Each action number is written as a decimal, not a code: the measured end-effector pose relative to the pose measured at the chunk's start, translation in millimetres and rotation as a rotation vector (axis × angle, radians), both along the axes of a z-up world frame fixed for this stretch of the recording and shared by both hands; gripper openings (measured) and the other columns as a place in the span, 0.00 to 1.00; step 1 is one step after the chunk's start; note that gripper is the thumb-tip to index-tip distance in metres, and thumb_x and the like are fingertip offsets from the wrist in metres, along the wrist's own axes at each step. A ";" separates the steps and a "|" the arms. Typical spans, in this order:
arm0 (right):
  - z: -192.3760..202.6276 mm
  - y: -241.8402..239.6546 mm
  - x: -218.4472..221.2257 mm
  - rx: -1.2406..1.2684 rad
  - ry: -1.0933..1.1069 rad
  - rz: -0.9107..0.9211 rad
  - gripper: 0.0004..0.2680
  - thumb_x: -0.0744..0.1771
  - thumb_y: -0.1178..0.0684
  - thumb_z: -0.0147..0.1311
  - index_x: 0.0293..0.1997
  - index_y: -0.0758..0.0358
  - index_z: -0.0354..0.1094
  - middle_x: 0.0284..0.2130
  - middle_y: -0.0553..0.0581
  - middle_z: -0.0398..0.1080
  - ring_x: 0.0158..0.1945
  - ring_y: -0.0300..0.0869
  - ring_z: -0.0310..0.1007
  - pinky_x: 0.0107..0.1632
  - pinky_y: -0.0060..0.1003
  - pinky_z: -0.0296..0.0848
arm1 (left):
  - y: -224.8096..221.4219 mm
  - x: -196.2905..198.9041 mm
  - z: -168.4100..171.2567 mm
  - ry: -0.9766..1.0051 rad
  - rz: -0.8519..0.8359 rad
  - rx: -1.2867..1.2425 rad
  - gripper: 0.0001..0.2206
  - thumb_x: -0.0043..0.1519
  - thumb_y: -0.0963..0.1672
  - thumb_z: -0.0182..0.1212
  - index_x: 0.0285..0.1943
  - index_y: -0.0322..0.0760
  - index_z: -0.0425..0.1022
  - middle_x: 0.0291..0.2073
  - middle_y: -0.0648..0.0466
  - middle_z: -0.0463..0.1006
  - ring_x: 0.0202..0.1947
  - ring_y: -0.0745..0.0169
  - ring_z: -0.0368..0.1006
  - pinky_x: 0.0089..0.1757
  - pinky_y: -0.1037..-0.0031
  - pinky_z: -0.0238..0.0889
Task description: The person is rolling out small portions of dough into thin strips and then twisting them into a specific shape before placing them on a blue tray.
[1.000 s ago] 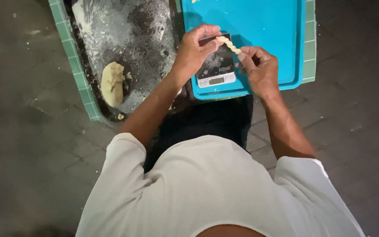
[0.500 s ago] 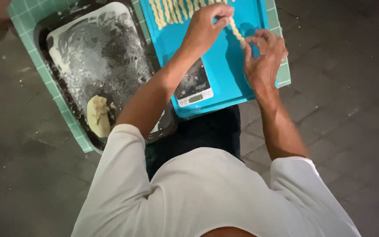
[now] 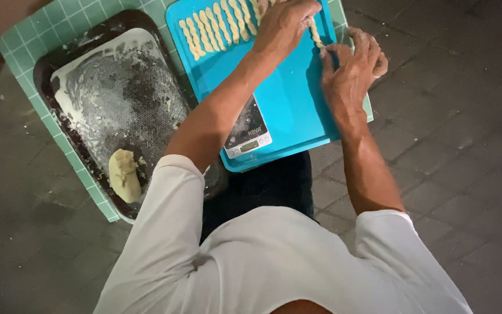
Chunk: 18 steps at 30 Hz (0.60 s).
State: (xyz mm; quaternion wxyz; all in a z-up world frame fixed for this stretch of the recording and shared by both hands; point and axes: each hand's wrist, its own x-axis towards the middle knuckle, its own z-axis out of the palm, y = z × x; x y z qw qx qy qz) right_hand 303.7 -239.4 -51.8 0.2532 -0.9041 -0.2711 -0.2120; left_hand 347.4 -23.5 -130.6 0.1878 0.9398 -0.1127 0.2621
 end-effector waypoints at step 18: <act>1.9 -1.4 -1.4 -0.005 0.043 0.038 0.02 0.70 0.55 0.68 0.44 0.58 0.82 0.60 0.62 0.65 0.65 0.60 0.59 0.59 0.71 0.48 | 11.7 -1.6 0.9 -0.125 0.059 0.128 0.07 0.69 0.47 0.70 0.42 0.51 0.75 0.53 0.57 0.72 0.51 0.43 0.66 0.38 0.30 0.61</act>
